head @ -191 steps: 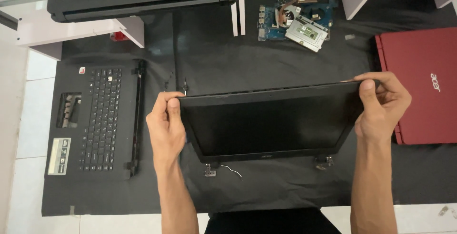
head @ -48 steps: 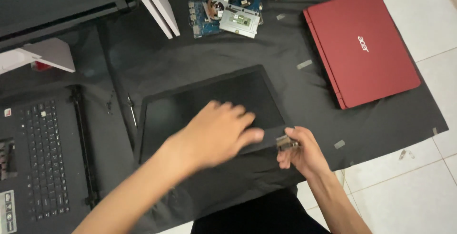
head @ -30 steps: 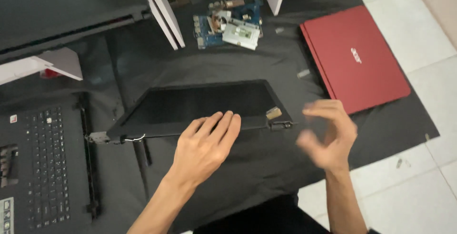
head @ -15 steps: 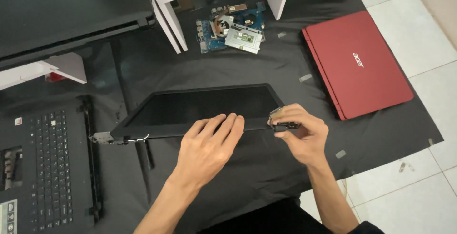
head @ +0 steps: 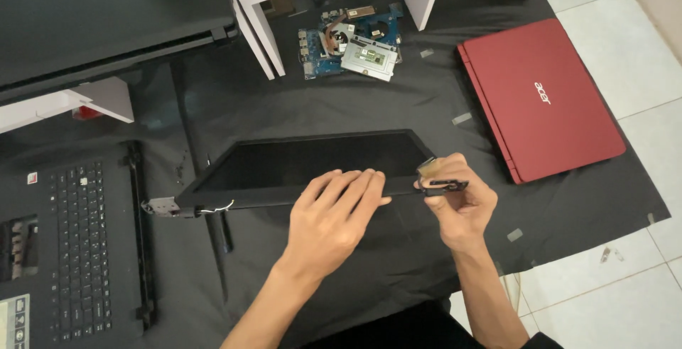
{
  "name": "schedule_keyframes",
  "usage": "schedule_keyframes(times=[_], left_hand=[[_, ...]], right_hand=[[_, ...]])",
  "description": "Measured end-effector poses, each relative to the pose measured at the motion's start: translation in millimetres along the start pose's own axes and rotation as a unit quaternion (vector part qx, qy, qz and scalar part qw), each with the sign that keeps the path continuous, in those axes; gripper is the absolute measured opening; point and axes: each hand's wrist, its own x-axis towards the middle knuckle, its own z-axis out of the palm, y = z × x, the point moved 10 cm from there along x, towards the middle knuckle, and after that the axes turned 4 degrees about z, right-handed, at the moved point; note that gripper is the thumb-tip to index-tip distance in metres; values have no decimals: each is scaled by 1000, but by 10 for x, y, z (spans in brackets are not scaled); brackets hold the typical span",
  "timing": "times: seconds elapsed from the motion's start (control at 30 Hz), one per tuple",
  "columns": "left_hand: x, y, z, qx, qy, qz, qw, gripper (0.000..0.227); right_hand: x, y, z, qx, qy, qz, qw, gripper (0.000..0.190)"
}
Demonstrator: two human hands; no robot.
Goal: The person assembles a laptop by first handling the screen bezel and then placing the keyboard into the chassis. They connect a ribbon cable to the motherboard, install the hard drive, and finally place the motherboard into the chassis, connecting the fan cable.
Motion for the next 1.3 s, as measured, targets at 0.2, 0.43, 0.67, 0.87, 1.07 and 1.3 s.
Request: schedule_keyframes(times=[0.2, 0.43, 0.67, 0.87, 1.07, 1.3], left_hand=[[104, 114, -38, -28, 39, 4, 999, 28], [93, 186, 22, -30, 92, -1, 995, 20], [-45, 8, -201, -7, 100, 2, 995, 20], [-324, -218, -309, 63, 99, -2, 993, 19], [-399, -311, -425, 43, 113, -3, 993, 20], [-612, -496, -510, 129, 137, -8, 982, 11]], right_hand=[[-54, 89, -60, -15, 14, 3, 1000, 24], [-46, 27, -62, -11, 19, 4, 1000, 24], [-36, 80, -175, -29, 34, 12, 999, 24], [-66, 121, -255, -4, 40, -7, 999, 28], [-36, 97, -307, -2, 51, -5, 999, 27], [-111, 172, -492, -31, 62, -20, 997, 25]])
